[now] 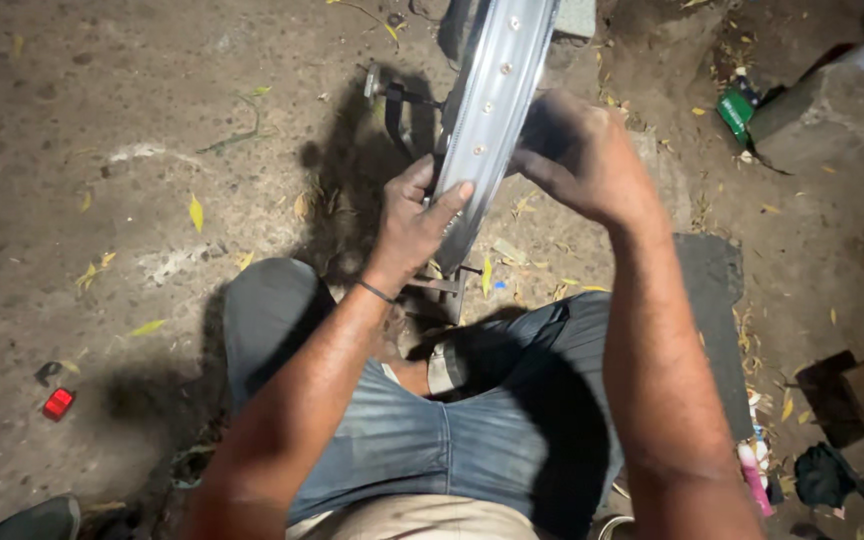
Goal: The person sits on the ground and uses a spoke wrench to tighten the spokes on a bicycle wheel mounted in a truing stand. They rotate the wheel and adjust multiple spokes throughout the clip.
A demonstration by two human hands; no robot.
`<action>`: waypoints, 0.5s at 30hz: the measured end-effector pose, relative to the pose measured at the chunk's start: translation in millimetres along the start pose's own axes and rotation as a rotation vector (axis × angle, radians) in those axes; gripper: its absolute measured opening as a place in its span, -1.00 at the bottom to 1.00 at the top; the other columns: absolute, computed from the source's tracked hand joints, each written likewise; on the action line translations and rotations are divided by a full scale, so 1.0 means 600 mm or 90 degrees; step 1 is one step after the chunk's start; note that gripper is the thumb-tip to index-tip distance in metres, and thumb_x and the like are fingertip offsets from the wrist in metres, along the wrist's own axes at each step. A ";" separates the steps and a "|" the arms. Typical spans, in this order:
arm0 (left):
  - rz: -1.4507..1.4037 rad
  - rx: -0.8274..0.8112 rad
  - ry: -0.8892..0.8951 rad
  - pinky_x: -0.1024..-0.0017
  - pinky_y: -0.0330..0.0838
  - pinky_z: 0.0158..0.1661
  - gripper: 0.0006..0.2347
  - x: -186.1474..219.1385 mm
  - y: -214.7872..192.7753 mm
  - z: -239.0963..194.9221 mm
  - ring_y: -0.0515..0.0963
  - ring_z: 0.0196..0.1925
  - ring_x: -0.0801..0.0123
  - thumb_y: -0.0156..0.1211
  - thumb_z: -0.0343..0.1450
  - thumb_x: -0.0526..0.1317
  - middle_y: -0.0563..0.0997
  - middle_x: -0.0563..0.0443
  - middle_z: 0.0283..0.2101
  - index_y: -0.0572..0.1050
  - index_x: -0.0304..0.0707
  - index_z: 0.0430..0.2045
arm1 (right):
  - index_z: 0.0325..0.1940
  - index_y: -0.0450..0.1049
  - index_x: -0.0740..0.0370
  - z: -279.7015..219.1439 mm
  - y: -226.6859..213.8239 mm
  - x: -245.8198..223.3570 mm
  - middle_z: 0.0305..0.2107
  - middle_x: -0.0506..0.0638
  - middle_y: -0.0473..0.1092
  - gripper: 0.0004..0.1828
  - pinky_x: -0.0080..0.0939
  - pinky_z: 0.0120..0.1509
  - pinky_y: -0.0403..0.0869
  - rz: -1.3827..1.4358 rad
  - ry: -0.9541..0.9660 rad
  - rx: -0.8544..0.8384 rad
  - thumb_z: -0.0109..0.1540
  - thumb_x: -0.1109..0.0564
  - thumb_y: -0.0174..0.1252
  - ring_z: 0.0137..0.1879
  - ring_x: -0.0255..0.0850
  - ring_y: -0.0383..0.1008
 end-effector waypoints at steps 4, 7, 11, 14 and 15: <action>0.136 0.038 0.094 0.41 0.49 -0.04 -0.79 0.039 -0.004 0.004 0.59 -0.10 0.46 0.26 0.50 -0.21 0.66 -0.05 -0.18 0.58 -0.44 -0.14 | -0.21 0.55 0.32 -0.007 0.035 0.059 -0.45 0.13 0.52 -0.69 -0.08 -0.23 0.44 -0.191 0.072 -0.025 0.22 0.03 0.44 -0.37 -0.09 0.49; 0.205 0.049 0.107 0.35 0.48 -0.08 -0.82 0.047 -0.002 0.004 0.60 -0.15 0.36 0.27 0.49 -0.23 0.64 -0.11 -0.25 0.60 -0.44 -0.22 | -0.10 0.54 0.31 -0.070 0.100 0.084 -0.43 0.04 0.52 -0.72 -0.16 -0.25 0.44 0.008 0.237 0.128 0.26 0.03 0.28 -0.35 -0.21 0.48; 0.177 0.051 0.067 0.34 0.48 -0.14 -0.82 0.032 -0.001 0.010 0.59 -0.21 0.33 0.28 0.46 -0.23 0.64 -0.12 -0.29 0.60 -0.44 -0.23 | -0.06 0.53 0.29 -0.130 0.254 0.122 -0.40 -0.13 0.49 -0.70 -0.27 -0.25 0.38 0.545 0.372 0.233 0.34 0.00 0.08 -0.32 -0.36 0.39; 0.187 0.027 0.092 0.37 0.48 -0.13 -0.82 0.036 -0.005 0.011 0.58 -0.20 0.39 0.28 0.48 -0.24 0.64 -0.08 -0.28 0.60 -0.44 -0.22 | -0.22 0.55 0.34 -0.102 0.206 0.144 -0.53 -0.07 0.42 -0.73 -0.24 -0.34 0.33 0.205 0.344 0.108 0.35 0.04 0.17 -0.41 -0.35 0.34; 0.193 0.019 0.113 0.38 0.48 -0.11 -0.83 0.040 -0.003 0.007 0.59 -0.18 0.42 0.28 0.49 -0.24 0.65 -0.06 -0.26 0.60 -0.44 -0.22 | -0.23 0.55 0.33 -0.087 0.151 0.147 -0.56 -0.05 0.44 -0.77 -0.26 -0.33 0.37 0.032 0.308 0.099 0.32 0.07 0.26 -0.42 -0.35 0.36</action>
Point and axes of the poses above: each hand's wrist, its own z-axis towards the middle knuckle, its own y-axis out of the palm, x = y × z, the point moved 10 cm from there along z, towards the middle knuckle
